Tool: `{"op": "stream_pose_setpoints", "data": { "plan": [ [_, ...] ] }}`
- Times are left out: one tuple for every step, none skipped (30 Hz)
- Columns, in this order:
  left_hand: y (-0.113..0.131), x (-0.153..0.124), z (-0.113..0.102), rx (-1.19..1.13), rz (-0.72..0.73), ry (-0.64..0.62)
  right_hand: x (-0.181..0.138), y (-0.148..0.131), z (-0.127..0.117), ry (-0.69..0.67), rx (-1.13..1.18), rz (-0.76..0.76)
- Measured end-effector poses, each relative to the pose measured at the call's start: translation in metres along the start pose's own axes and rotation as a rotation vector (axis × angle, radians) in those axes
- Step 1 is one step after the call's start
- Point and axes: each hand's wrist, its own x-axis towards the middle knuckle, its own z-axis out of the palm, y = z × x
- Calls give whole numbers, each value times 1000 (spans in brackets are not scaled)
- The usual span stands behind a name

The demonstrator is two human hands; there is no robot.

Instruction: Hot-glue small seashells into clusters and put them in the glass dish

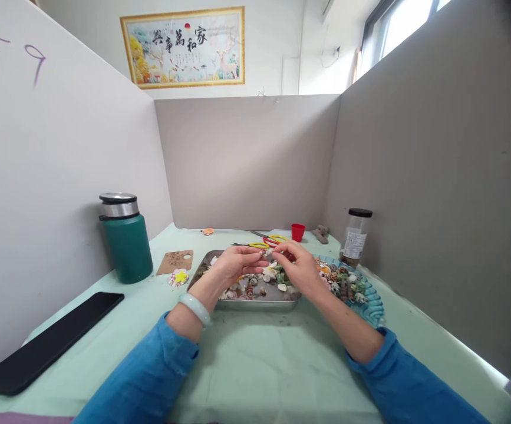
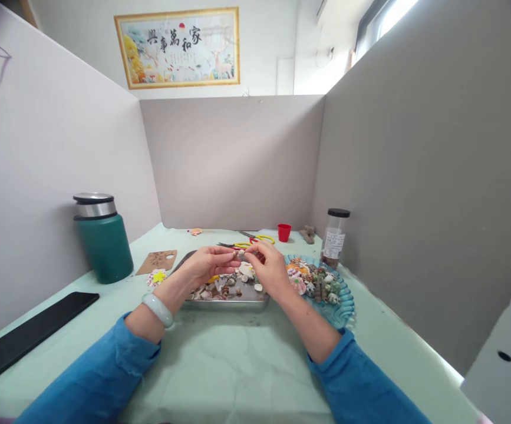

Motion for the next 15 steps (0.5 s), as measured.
{"op": "stream_pose_setpoints", "data": {
  "plan": [
    [1,-1,1,-2,-1,-9,0,0,0,5,-1,-13],
    [2,-2,1,-6,2,-19,-1,0,0,7,-5,-23],
    [2,-3,1,-10,6,-30,-1,0,0,9,-12,-31],
    [3,-3,1,-15,12,-44,-1,0,0,11,-20,-38],
    [3,-3,1,-21,17,-59,-2,0,0,13,-27,-45],
    [2,-3,1,-29,22,-75,-2,0,0,13,-31,-54],
    [2,-2,0,-40,26,-90,-3,-1,0,12,-32,-65],
    [1,-2,-1,-50,31,-101,-3,-1,0,8,-33,-76],
    [0,-1,-2,-60,38,-108,-3,-1,0,2,-34,-85],
    [-1,0,-2,-68,44,-111,-4,-1,0,-4,-35,-90],
    [-2,1,-3,-73,51,-109,-4,-1,0,-10,-38,-91],
    [-2,1,-3,-76,57,-104,-4,-1,1,-15,-43,-89],
    [-3,2,-3,-78,60,-100,-4,-1,1,-17,-49,-85],
    [-3,2,-3,-80,61,-99,-4,-1,1,-19,-55,-84],
    [-3,2,-3,-84,59,-100,-5,-1,1,-18,-58,-85]
  ]
}}
